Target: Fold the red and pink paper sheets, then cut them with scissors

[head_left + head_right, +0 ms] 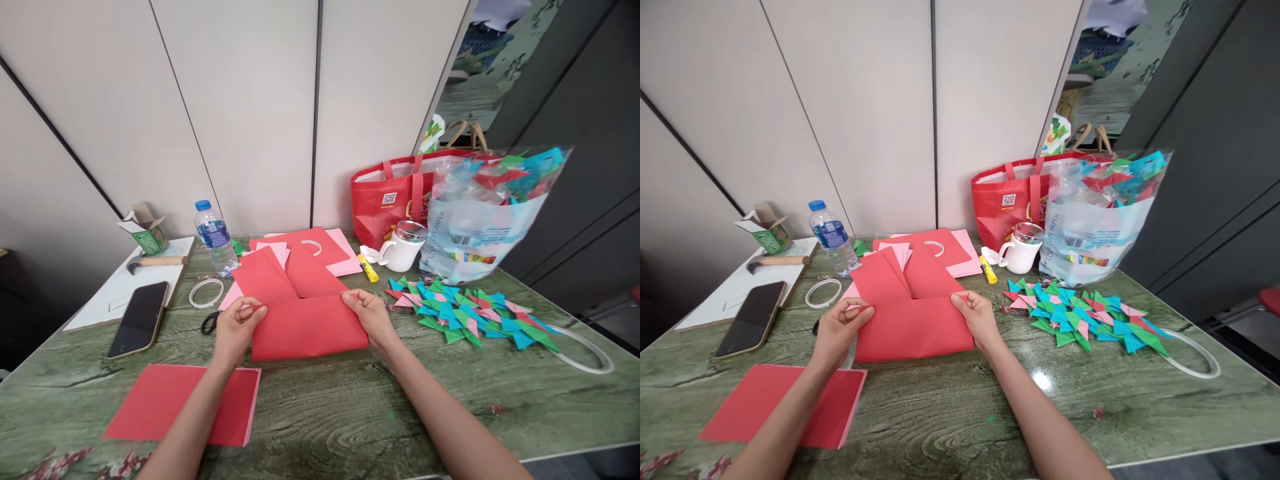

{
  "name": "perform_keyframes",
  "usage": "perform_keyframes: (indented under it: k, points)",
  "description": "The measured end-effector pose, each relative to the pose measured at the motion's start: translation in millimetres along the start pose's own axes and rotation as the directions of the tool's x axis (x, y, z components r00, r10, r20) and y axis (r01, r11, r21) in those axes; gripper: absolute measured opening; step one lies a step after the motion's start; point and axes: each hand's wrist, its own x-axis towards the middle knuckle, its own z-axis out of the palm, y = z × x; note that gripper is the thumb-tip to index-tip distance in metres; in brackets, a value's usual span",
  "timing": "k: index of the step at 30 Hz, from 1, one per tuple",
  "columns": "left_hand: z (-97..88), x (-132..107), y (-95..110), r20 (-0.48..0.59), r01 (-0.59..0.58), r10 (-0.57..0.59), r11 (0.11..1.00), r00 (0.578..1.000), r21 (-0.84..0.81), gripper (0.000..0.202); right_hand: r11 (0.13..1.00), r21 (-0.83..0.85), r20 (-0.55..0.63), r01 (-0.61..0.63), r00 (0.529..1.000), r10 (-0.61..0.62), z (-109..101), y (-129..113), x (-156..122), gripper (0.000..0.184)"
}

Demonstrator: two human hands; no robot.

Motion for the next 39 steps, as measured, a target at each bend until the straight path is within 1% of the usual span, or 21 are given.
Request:
perform_keyframes:
  k: [4, 6, 8, 10, 12, 13, 16, 20, 23, 25, 28, 31, 33, 34, 36, 37, 39]
  points:
    - [-3.0, -4, 7, 0.086, 0.06, -0.068, 0.993, 0.994, 0.098, 0.032, 0.99, -0.122, 0.054, -0.066, 0.996, 0.073, -9, 1, -1, 0.038]
    - [-5.0, -8, 9, 0.144, 0.054, -0.081, 0.982, 0.986, 0.181, 0.028, 0.977, -0.199, 0.082, -0.075, 0.992, 0.093, -14, 2, -4, 0.038]
    - [-7.0, -15, 8, 0.21, -0.026, -0.045, 0.947, 0.977, 0.32, 0.021, 0.953, -0.298, 0.1, -0.054, 0.991, 0.088, -19, 5, -10, 0.037]
    - [-8.5, -21, 4, 0.282, -0.153, 0.009, 0.857, 0.959, 0.492, 0.016, 0.91, -0.414, 0.11, -0.01, 0.992, 0.061, -23, 10, -16, 0.034]
    - [-9.6, -26, -4, 0.34, -0.246, 0.031, 0.753, 0.94, 0.611, 0.017, 0.841, -0.538, 0.121, 0.048, 0.992, 0.021, -26, 13, -21, 0.029]
    - [-9.9, -27, -8, 0.356, -0.267, 0.028, 0.718, 0.934, 0.643, 0.018, 0.797, -0.599, 0.129, 0.078, 0.992, 0.0, -27, 14, -22, 0.025]
    - [-10.8, -31, -17, 0.377, -0.294, 0.016, 0.657, 0.926, 0.694, 0.023, 0.634, -0.757, 0.158, 0.156, 0.986, -0.054, -27, 13, -25, 0.015]
    - [-11.2, -32, -20, 0.436, -0.376, 0.021, 0.544, 0.9, 0.75, 0.033, 0.402, -0.896, 0.178, 0.187, 0.982, -0.06, -22, 9, -25, 0.011]
    - [-10.0, -33, -20, 0.477, -0.428, 0.005, 0.451, 0.879, 0.784, 0.041, 0.262, -0.947, 0.183, 0.187, 0.982, -0.039, -17, 9, -24, 0.011]
    - [-8.7, -33, -21, 0.485, -0.441, -0.018, 0.386, 0.875, 0.81, 0.043, 0.189, -0.964, 0.187, 0.188, 0.982, -0.025, -15, 9, -23, 0.011]
    - [-6.4, -32, -24, 0.48, -0.446, -0.055, 0.287, 0.876, 0.848, 0.042, 0.111, -0.974, 0.2, 0.199, 0.98, -0.005, -14, 8, -23, 0.01]
    - [-3.6, -34, -22, 0.478, -0.456, -0.078, 0.204, 0.875, 0.867, 0.04, 0.067, -0.973, 0.224, 0.223, 0.975, 0.009, -14, 4, -25, 0.008]
    - [-0.4, -37, -17, 0.486, -0.473, -0.067, 0.146, 0.872, 0.869, 0.035, 0.053, -0.969, 0.24, 0.24, 0.971, 0.008, -12, 1, -26, 0.011]
    - [1.8, -38, -14, 0.494, -0.487, -0.047, 0.109, 0.868, 0.867, 0.032, 0.031, -0.965, 0.26, 0.26, 0.966, 0.008, -11, -1, -26, 0.012]
    - [7.8, -41, -8, 0.526, -0.526, 0.009, 0.012, 0.85, 0.85, 0.03, -0.038, -0.946, 0.32, 0.321, 0.947, 0.028, -8, -3, -27, 0.013]
    - [11.4, -42, -7, 0.545, -0.544, 0.027, -0.017, 0.838, 0.839, 0.031, -0.076, -0.932, 0.35, 0.353, 0.935, 0.049, -7, -4, -26, 0.016]
    - [18.7, -43, -6, 0.577, -0.576, 0.026, -0.029, 0.817, 0.817, 0.032, -0.129, -0.908, 0.387, 0.398, 0.917, 0.101, -3, -6, -24, 0.022]
